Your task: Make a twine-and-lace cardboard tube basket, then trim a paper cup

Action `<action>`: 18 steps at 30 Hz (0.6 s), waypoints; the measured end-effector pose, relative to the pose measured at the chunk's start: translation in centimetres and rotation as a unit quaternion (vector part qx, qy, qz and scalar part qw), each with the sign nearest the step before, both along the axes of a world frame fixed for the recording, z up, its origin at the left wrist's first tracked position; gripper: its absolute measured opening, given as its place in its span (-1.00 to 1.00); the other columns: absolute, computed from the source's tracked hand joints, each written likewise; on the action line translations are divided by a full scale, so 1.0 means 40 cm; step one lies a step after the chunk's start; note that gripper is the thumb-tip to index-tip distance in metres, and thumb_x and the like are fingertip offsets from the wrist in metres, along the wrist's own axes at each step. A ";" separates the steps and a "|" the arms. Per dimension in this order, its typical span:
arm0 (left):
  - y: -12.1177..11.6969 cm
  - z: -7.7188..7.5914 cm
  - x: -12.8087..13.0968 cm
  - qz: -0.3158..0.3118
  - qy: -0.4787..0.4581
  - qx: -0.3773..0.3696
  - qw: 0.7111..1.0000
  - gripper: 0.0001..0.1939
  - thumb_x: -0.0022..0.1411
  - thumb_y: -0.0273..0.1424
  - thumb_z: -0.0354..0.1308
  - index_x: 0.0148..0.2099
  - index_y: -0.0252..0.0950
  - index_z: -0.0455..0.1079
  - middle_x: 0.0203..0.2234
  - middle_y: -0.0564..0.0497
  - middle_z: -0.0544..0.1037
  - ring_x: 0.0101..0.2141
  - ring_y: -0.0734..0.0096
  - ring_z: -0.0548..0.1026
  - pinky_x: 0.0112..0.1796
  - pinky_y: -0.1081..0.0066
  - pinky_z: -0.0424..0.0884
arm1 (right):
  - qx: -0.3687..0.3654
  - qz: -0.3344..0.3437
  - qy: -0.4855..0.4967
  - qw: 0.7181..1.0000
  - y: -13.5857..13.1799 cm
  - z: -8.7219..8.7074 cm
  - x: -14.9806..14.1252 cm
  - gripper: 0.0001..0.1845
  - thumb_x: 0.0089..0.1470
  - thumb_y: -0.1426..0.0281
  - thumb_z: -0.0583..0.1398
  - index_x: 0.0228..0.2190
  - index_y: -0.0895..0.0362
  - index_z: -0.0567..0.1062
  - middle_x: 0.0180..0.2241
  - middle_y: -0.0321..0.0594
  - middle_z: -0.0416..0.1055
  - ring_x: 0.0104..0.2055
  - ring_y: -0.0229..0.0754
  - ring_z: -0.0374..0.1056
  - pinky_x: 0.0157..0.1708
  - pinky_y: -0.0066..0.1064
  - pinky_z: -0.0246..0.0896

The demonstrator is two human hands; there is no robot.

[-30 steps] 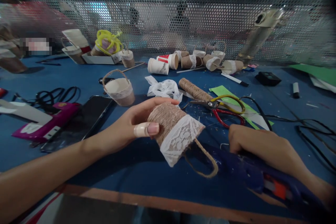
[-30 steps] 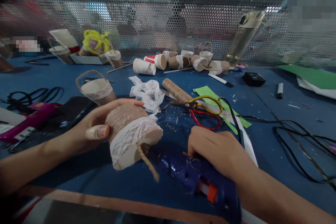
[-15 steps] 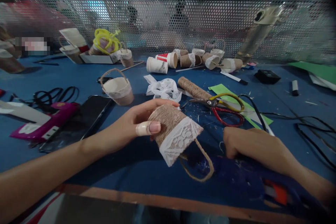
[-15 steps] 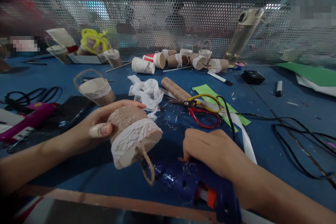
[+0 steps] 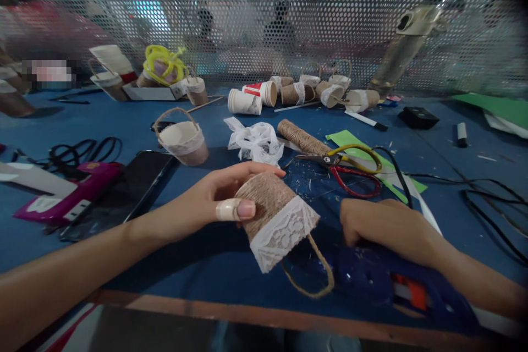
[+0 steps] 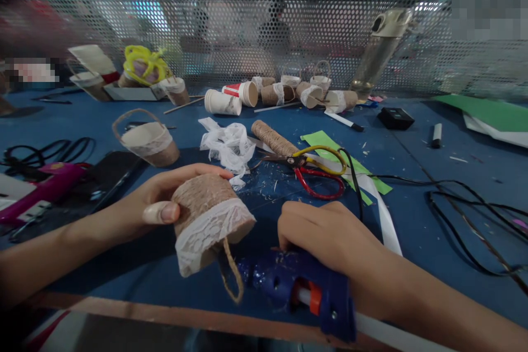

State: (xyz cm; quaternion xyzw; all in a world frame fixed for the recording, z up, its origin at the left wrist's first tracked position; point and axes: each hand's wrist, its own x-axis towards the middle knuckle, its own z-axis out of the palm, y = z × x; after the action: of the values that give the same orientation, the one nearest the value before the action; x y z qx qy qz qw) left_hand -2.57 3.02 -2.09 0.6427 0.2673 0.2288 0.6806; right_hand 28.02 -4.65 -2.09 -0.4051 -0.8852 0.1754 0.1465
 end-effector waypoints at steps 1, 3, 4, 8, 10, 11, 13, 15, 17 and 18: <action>0.000 0.001 0.001 -0.002 0.004 -0.001 1.000 -0.37 0.15 -0.10 0.36 0.22 -0.13 0.35 -0.06 -0.03 0.52 -0.15 0.27 0.48 -0.29 0.53 0.42 | -0.008 0.013 0.001 1.000 -0.001 0.008 -0.003 -0.84 0.18 0.42 0.13 -0.46 0.04 0.34 -0.44 -0.27 0.37 -0.43 -0.22 0.30 -0.44 -0.41 0.20; -0.002 0.002 0.003 -0.003 0.010 0.000 1.000 -0.35 0.15 -0.09 0.35 0.23 -0.14 0.34 -0.06 -0.04 0.52 -0.15 0.26 0.48 -0.29 0.52 0.42 | -0.025 0.035 0.000 0.999 -0.001 0.022 -0.008 -0.90 0.14 0.37 0.15 -0.42 0.03 0.32 -0.40 -0.25 0.37 -0.40 -0.20 0.30 -0.42 -0.39 0.19; -0.003 0.004 0.003 -0.003 0.012 0.002 1.000 -0.35 0.15 -0.09 0.35 0.23 -0.14 0.34 -0.06 -0.04 0.52 -0.15 0.26 0.49 -0.30 0.52 0.42 | -0.029 0.041 -0.001 0.999 0.000 0.027 -0.010 -0.90 0.11 0.37 0.16 -0.41 0.03 0.30 -0.39 -0.25 0.37 -0.39 -0.20 0.29 -0.41 -0.38 0.18; -0.005 0.012 0.003 -0.005 0.014 -0.004 1.000 -0.36 0.15 -0.08 0.36 0.22 -0.16 0.36 -0.07 -0.04 0.52 -0.16 0.27 0.50 -0.30 0.54 0.42 | -0.024 0.033 -0.002 0.999 0.009 0.028 -0.011 -0.85 0.02 0.43 0.16 -0.42 0.03 0.23 -0.41 -0.29 0.34 -0.42 -0.22 0.26 -0.43 -0.38 0.14; -0.004 0.012 0.002 -0.003 0.012 -0.007 1.000 -0.37 0.16 -0.09 0.35 0.21 -0.18 0.36 -0.06 -0.05 0.52 -0.14 0.26 0.50 -0.28 0.53 0.43 | -0.022 0.033 0.000 0.999 0.014 0.021 -0.008 -0.84 -0.03 0.48 0.15 -0.42 0.04 0.23 -0.41 -0.30 0.34 -0.42 -0.23 0.26 -0.44 -0.39 0.12; -0.003 0.011 0.001 -0.003 0.001 -0.005 1.000 -0.37 0.15 -0.09 0.36 0.21 -0.17 0.37 -0.06 -0.05 0.53 -0.15 0.26 0.51 -0.29 0.53 0.44 | -0.020 0.033 0.001 0.999 0.017 0.017 -0.006 -0.83 -0.04 0.50 0.15 -0.42 0.04 0.23 -0.41 -0.30 0.34 -0.43 -0.23 0.26 -0.44 -0.39 0.11; 0.000 0.006 -0.001 0.003 -0.014 -0.006 1.000 -0.37 0.14 -0.11 0.37 0.21 -0.16 0.37 -0.06 -0.05 0.53 -0.16 0.26 0.51 -0.29 0.52 0.44 | -0.015 0.041 0.009 0.999 0.019 0.014 -0.001 -0.81 -0.07 0.57 0.11 -0.45 0.04 0.23 -0.43 -0.33 0.34 -0.45 -0.26 0.25 -0.48 -0.41 0.08; 0.001 0.004 -0.001 0.014 -0.028 -0.008 0.999 -0.39 0.13 -0.13 0.38 0.19 -0.16 0.39 -0.05 -0.04 0.54 -0.14 0.26 0.52 -0.25 0.51 0.45 | -0.015 0.044 0.012 0.999 0.017 0.019 0.004 -0.76 -0.08 0.65 0.06 -0.48 0.05 0.24 -0.45 -0.34 0.34 -0.47 -0.27 0.25 -0.50 -0.42 0.06; 0.001 0.006 0.002 0.020 -0.039 -0.004 0.999 -0.42 0.13 -0.13 0.38 0.16 -0.18 0.42 -0.05 -0.04 0.54 -0.11 0.26 0.51 -0.18 0.49 0.44 | -0.022 0.028 0.001 0.999 0.009 0.033 0.005 -0.73 -0.05 0.69 0.04 -0.47 0.05 0.27 -0.42 -0.33 0.36 -0.43 -0.26 0.29 -0.46 -0.43 0.10; 0.001 0.009 0.004 0.021 -0.041 0.001 0.999 -0.43 0.14 -0.13 0.38 0.16 -0.19 0.42 -0.04 -0.04 0.54 -0.10 0.25 0.50 -0.16 0.48 0.43 | -0.019 0.016 0.002 1.000 0.003 0.042 0.004 -0.73 -0.03 0.69 0.05 -0.47 0.05 0.28 -0.40 -0.33 0.37 -0.41 -0.26 0.31 -0.44 -0.43 0.13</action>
State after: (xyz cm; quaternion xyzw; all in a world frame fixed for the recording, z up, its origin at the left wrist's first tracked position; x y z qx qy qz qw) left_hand -2.40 3.06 -1.74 0.6275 0.2523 0.2691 0.6857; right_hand 28.17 -4.54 -0.43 -0.3928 -0.8879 0.1956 0.1378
